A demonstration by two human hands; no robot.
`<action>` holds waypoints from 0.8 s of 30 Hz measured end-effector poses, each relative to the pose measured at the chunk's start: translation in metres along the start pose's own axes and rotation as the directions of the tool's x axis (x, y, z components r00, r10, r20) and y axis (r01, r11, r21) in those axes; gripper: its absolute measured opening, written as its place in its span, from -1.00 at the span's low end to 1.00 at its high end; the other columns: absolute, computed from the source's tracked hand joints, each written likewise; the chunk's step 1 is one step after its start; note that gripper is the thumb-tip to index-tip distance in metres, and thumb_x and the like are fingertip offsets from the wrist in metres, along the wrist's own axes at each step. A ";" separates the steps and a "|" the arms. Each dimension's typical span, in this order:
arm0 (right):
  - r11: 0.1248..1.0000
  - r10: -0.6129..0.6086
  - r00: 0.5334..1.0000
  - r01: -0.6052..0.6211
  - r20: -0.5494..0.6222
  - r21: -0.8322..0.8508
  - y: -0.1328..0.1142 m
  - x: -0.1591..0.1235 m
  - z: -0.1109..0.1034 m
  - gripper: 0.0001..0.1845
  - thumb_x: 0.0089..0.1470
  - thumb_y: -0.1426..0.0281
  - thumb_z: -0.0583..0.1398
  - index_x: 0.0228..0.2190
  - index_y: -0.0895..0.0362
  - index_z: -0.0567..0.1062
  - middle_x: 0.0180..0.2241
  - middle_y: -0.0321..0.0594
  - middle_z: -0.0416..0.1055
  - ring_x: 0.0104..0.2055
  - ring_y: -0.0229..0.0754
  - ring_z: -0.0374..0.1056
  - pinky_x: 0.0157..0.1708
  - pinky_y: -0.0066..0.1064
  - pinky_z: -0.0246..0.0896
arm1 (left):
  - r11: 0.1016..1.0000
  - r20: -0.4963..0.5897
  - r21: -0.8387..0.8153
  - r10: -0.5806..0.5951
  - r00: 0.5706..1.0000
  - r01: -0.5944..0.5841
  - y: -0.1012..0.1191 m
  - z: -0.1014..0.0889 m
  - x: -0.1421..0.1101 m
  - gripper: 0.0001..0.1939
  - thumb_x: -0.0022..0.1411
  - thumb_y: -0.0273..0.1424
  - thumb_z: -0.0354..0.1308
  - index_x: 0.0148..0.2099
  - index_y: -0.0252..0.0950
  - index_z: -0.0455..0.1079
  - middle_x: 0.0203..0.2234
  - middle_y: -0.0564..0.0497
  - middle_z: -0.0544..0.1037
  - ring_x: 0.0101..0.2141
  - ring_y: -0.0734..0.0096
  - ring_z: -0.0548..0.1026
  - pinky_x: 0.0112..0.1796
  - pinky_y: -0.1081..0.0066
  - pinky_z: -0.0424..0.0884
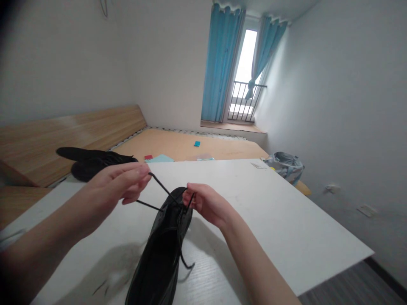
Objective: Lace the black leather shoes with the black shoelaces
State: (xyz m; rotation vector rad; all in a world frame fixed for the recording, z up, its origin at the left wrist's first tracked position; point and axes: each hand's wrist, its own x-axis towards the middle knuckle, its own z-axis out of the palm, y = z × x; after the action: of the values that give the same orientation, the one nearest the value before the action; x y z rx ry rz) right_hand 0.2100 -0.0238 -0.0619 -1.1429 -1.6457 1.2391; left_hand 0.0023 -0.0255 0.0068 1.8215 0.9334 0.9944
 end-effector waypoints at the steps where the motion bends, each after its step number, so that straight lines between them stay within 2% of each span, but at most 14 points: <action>1: 1.000 -0.006 1.000 0.006 -0.024 -0.008 -0.001 0.000 -0.002 -0.58 0.12 0.01 -0.10 -0.51 0.07 0.20 -0.56 -0.37 0.03 -0.53 -0.26 0.09 -0.41 -0.36 0.21 | 1.000 -0.030 0.015 0.026 0.999 -0.026 0.002 -0.003 -0.002 -0.60 0.28 -0.09 0.01 -0.50 -0.24 0.18 -0.62 0.18 0.12 -0.60 0.53 0.08 -0.60 0.51 0.04; 3: 0.998 -0.020 0.997 0.014 -0.080 -0.067 -0.003 -0.003 -0.007 -0.58 0.13 0.02 -0.08 -0.50 0.08 0.24 -0.61 -0.43 -0.06 -0.60 -0.28 -0.04 -0.54 -0.41 0.09 | 0.994 -0.087 0.073 0.091 0.992 -0.084 0.006 -0.009 -0.006 -0.63 0.31 -0.13 0.01 -0.46 -0.24 0.27 -0.61 0.17 0.19 -0.59 0.53 0.12 -0.60 0.52 0.03; 6: 0.972 -0.100 0.969 0.047 -0.225 -0.230 -0.005 -0.007 -0.014 -0.65 0.12 0.08 0.08 -0.44 0.11 0.37 -0.61 -0.39 0.04 -0.57 -0.27 -0.05 -0.54 -0.42 -0.07 | 0.977 -0.112 0.173 0.145 0.983 -0.125 0.013 -0.012 -0.012 -0.64 0.32 -0.11 0.01 -0.44 -0.21 0.35 -0.64 0.17 0.21 -0.60 0.53 0.14 -0.61 0.51 0.02; 8: 0.933 -0.192 0.929 0.072 -0.318 -0.352 -0.005 -0.009 -0.016 -0.73 0.09 0.15 0.16 -0.41 0.11 0.43 -0.53 -0.30 0.19 -0.47 -0.22 0.04 -0.44 -0.40 -0.06 | 0.972 -0.087 0.192 0.153 0.984 -0.134 0.018 -0.011 -0.015 -0.62 0.32 -0.10 0.00 -0.45 -0.19 0.36 -0.66 0.18 0.21 -0.61 0.52 0.14 -0.61 0.51 0.05; 10: 0.887 -0.274 0.891 0.089 -0.362 -0.453 -0.006 -0.010 -0.017 -0.81 0.07 0.22 0.21 -0.42 0.10 0.46 -0.45 -0.22 0.29 -0.36 -0.16 0.09 -0.36 -0.37 -0.07 | 0.969 -0.042 0.180 0.179 0.983 -0.168 0.022 -0.009 -0.018 -0.62 0.33 -0.14 0.00 -0.47 -0.19 0.37 -0.65 0.18 0.25 -0.59 0.52 0.19 -0.56 0.52 0.12; 13: 0.827 -0.359 0.820 0.057 -0.447 -0.559 -0.009 -0.012 -0.019 -0.76 0.00 0.23 0.29 -0.54 0.11 0.42 -0.50 -0.23 0.25 -0.38 -0.17 0.07 -0.39 -0.37 -0.11 | 0.964 0.066 0.137 0.220 0.973 -0.227 0.028 -0.006 -0.023 -0.63 0.34 -0.23 0.01 -0.50 -0.20 0.37 -0.62 0.18 0.35 -0.52 0.54 0.30 -0.47 0.55 0.22; 15: 0.881 -0.322 0.799 0.057 -0.508 -0.469 -0.012 -0.013 -0.022 -0.58 -0.07 0.16 0.34 -0.66 0.12 0.30 -0.62 -0.33 0.12 -0.50 -0.26 -0.03 -0.49 -0.39 -0.19 | 0.970 0.169 0.080 0.212 0.962 -0.228 0.033 -0.006 -0.028 -0.64 0.34 -0.25 0.01 -0.50 -0.19 0.39 -0.61 0.20 0.39 -0.51 0.55 0.34 -0.45 0.56 0.24; 16: 0.920 -0.281 0.808 0.073 -0.518 -0.384 -0.014 -0.015 -0.024 -0.50 -0.08 0.10 0.33 -0.70 0.11 0.23 -0.66 -0.37 0.04 -0.55 -0.29 -0.10 -0.53 -0.41 -0.22 | 0.976 0.227 0.047 0.198 0.954 -0.214 0.035 -0.006 -0.031 -0.64 0.35 -0.24 0.01 -0.48 -0.18 0.41 -0.60 0.20 0.41 -0.50 0.55 0.37 -0.43 0.56 0.26; 18: 0.970 -0.212 0.850 0.122 -0.482 -0.211 -0.018 -0.018 -0.028 -0.42 0.00 -0.06 0.20 -0.70 0.09 0.16 -0.71 -0.44 -0.09 -0.61 -0.33 -0.18 -0.60 -0.43 -0.24 | 0.983 0.348 -0.008 0.174 0.921 -0.183 0.041 -0.005 -0.037 -0.65 0.35 -0.23 0.01 -0.44 -0.17 0.46 -0.57 0.19 0.46 -0.47 0.55 0.42 -0.40 0.56 0.30; 20: 0.978 -0.199 0.886 0.204 -0.419 -0.032 -0.023 -0.021 -0.030 -0.45 0.06 -0.10 0.11 -0.63 0.08 0.25 -0.71 -0.48 -0.16 -0.65 -0.33 -0.23 -0.65 -0.45 -0.23 | 0.987 0.437 -0.022 0.153 0.886 -0.160 0.046 -0.004 -0.042 -0.65 0.35 -0.23 -0.01 -0.41 -0.17 0.49 -0.56 0.17 0.49 -0.46 0.53 0.43 -0.38 0.54 0.31; 22: 0.940 -0.198 0.925 0.272 -0.323 0.204 -0.025 -0.024 -0.028 -0.56 0.07 -0.03 0.16 -0.48 0.11 0.41 -0.70 -0.51 -0.16 -0.67 -0.35 -0.27 -0.69 -0.48 -0.27 | 0.989 0.445 0.017 0.123 0.887 -0.146 0.047 -0.002 -0.042 -0.62 0.36 -0.24 -0.06 -0.42 -0.17 0.49 -0.57 0.16 0.47 -0.49 0.52 0.41 -0.41 0.53 0.30; 24: 0.903 -0.230 0.942 0.300 -0.246 0.306 -0.026 -0.025 -0.024 -0.67 0.07 0.10 0.23 -0.33 0.12 0.50 -0.69 -0.51 -0.10 -0.68 -0.38 -0.26 -0.69 -0.50 -0.30 | 0.984 0.380 0.105 0.092 0.921 -0.142 0.042 0.000 -0.037 -0.59 0.36 -0.24 -0.10 -0.45 -0.18 0.45 -0.61 0.16 0.41 -0.53 0.51 0.37 -0.47 0.51 0.25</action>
State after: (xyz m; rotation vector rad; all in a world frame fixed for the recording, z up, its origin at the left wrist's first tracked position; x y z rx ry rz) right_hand 0.2341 -0.0437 -0.0329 -0.7723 -1.3187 1.1314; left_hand -0.0041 -0.0732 0.0355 2.1038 0.6714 0.6308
